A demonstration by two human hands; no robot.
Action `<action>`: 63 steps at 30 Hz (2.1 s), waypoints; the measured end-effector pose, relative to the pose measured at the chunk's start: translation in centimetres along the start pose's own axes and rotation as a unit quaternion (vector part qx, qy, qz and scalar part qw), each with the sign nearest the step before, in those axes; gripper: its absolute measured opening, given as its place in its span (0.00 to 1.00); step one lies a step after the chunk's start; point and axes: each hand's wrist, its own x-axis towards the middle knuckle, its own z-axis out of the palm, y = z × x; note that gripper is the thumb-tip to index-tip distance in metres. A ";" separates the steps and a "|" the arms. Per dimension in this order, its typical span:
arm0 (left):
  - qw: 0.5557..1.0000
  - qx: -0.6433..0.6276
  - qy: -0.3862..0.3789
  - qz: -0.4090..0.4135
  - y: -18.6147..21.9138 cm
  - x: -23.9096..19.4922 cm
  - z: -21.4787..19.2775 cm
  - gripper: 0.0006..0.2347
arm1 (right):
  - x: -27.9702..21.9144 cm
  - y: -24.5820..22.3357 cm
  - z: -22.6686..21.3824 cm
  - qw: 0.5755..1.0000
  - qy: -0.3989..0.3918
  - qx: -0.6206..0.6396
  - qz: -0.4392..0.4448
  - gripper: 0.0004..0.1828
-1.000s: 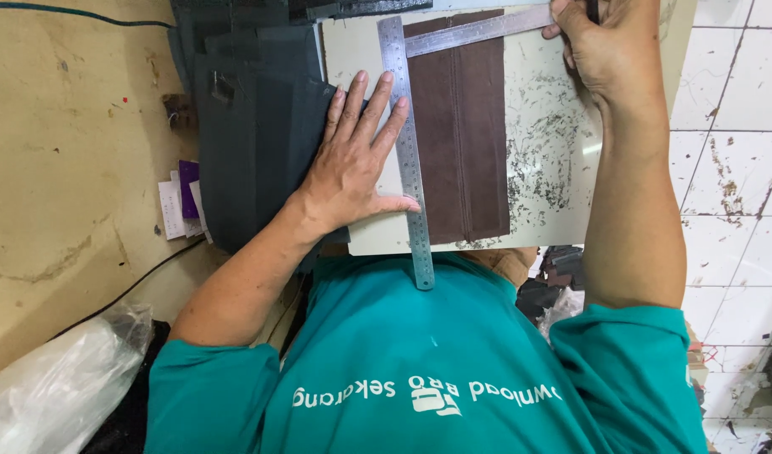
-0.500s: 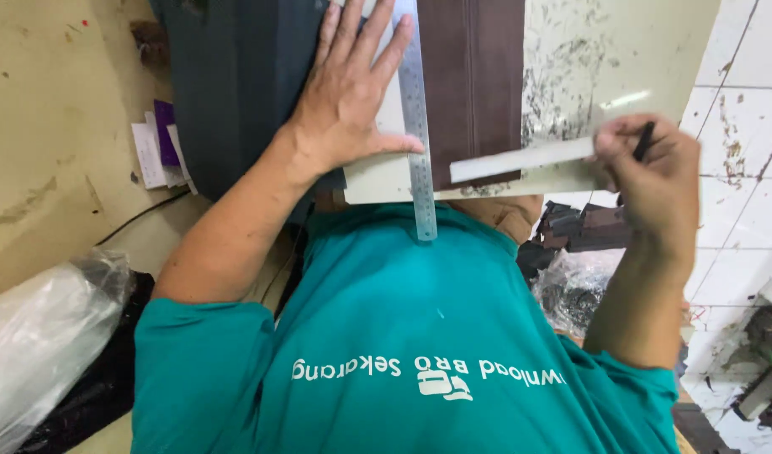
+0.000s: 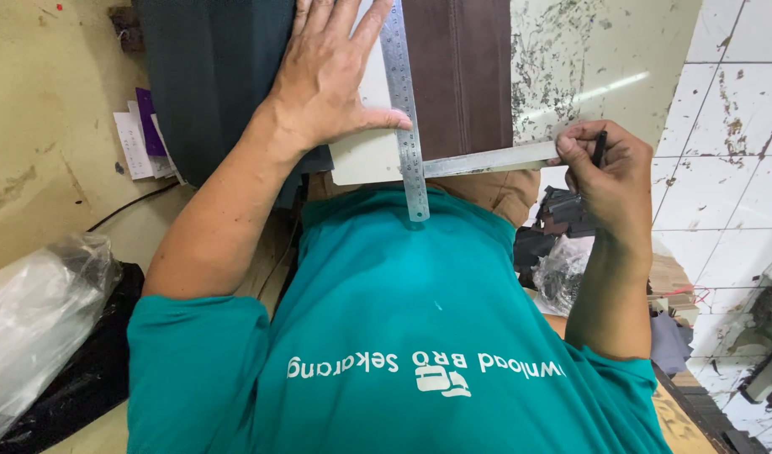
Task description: Measuring and marking leather pieces using a metal ruler and a pen
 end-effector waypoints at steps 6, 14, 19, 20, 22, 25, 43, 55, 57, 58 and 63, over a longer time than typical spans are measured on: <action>1.000 -0.006 -0.015 -0.011 0.1 0.0 -0.1 0.55 | 0.0 0.5 -0.1 1.000 0.006 -0.010 0.002 0.04; 1.000 -0.015 -0.020 -0.008 -0.2 -0.1 0.4 0.55 | -0.1 -0.1 0.1 1.000 0.000 -0.021 -0.001 0.04; 1.000 -0.004 0.006 0.005 -0.2 -0.2 0.2 0.54 | -0.1 0.1 0.1 1.000 0.003 -0.018 0.004 0.03; 1.000 -0.004 0.005 0.005 -0.2 -0.2 0.2 0.54 | -0.1 0.0 0.1 1.000 0.003 -0.018 0.004 0.03; 1.000 -0.009 -0.016 -0.003 -0.2 -0.2 0.2 0.55 | -0.2 -0.4 0.1 1.000 -0.005 -0.023 -0.003 0.04; 1.000 -0.009 -0.028 -0.009 -0.4 -0.3 0.6 0.55 | -0.2 0.1 -0.1 1.000 -0.005 -0.013 0.001 0.04; 1.000 0.004 0.003 0.009 -0.2 -0.2 0.2 0.53 | -0.3 0.5 -0.1 1.000 0.000 -0.012 -0.006 0.05; 1.000 0.004 -0.003 0.006 -0.2 -0.2 0.2 0.54 | -0.2 0.6 -0.2 0.999 -0.006 -0.025 -0.022 0.04; 1.000 0.002 -0.009 0.003 -0.2 -0.2 0.3 0.54 | -0.3 0.5 -0.2 0.999 -0.006 -0.025 -0.023 0.04; 1.000 -0.001 -0.016 0.000 -0.2 -0.2 0.3 0.54 | -0.3 0.4 -0.1 0.999 -0.007 -0.024 -0.024 0.04; 1.000 0.001 -0.022 -0.007 -0.2 -0.3 0.5 0.54 | -0.3 0.2 -0.1 0.999 -0.005 -0.034 -0.023 0.05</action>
